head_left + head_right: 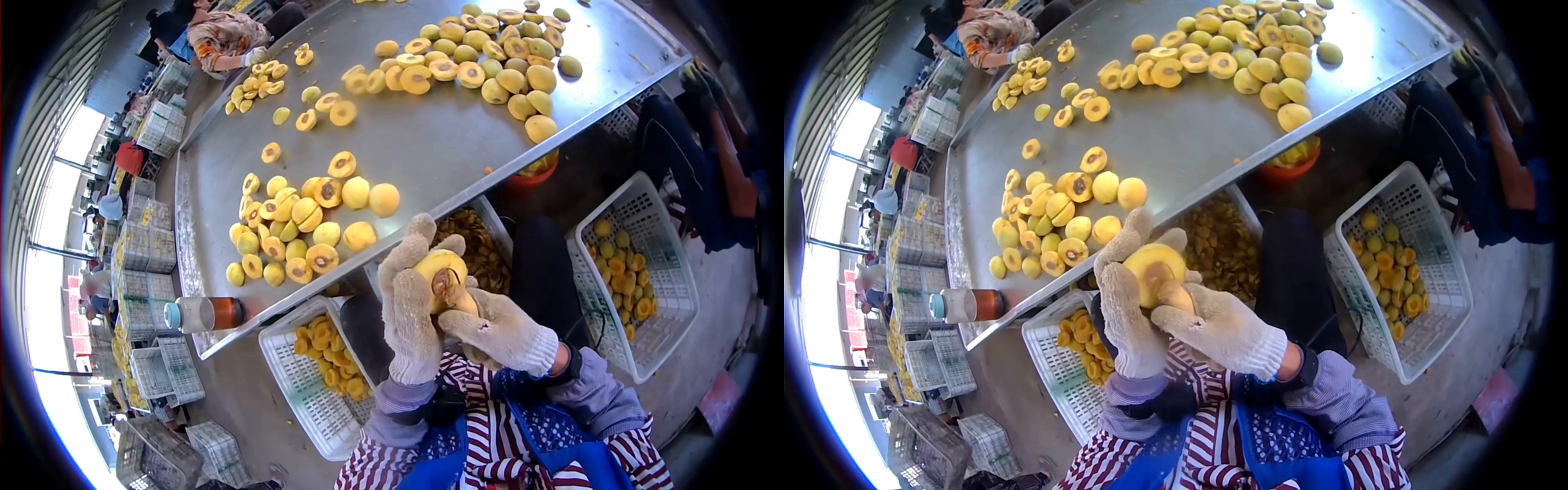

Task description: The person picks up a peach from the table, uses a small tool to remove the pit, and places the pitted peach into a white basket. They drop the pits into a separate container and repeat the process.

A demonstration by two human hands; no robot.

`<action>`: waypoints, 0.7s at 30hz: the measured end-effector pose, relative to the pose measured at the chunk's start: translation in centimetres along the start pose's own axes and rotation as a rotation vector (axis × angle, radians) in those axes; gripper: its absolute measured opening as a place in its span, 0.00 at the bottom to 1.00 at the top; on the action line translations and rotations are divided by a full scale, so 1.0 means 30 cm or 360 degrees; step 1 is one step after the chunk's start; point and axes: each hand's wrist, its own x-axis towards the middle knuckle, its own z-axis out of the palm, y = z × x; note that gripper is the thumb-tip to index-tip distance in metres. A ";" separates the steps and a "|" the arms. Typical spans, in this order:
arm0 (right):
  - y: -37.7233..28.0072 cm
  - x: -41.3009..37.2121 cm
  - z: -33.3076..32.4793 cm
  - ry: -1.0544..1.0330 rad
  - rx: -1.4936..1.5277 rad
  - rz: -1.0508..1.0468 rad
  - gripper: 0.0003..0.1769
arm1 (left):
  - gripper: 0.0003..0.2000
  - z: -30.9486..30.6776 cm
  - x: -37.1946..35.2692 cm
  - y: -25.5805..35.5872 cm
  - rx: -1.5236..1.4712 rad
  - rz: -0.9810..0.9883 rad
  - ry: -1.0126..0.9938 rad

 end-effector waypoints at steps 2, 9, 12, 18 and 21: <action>-0.025 -0.023 0.016 -0.0164 0.0395 0.0145 0.18 | 0.26 -0.004 0.001 0.034 0.0294 0.0071 -0.0109; -0.018 -0.029 0.007 -0.0326 0.0656 0.0048 0.14 | 0.22 0.004 0.012 0.033 0.0316 0.0212 -0.0143; -0.040 -0.027 -0.047 -0.0618 0.0814 0.0362 0.17 | 0.21 -0.031 0.032 0.024 0.0631 0.0322 -0.0205; 0.018 -0.020 -0.017 -0.0478 0.0834 0.0274 0.24 | 0.25 -0.005 0.044 0.078 0.0813 0.0040 -0.0193; 0.020 -0.032 -0.032 -0.0502 0.0867 0.0180 0.26 | 0.13 -0.057 0.088 0.032 0.1078 0.0670 -0.0402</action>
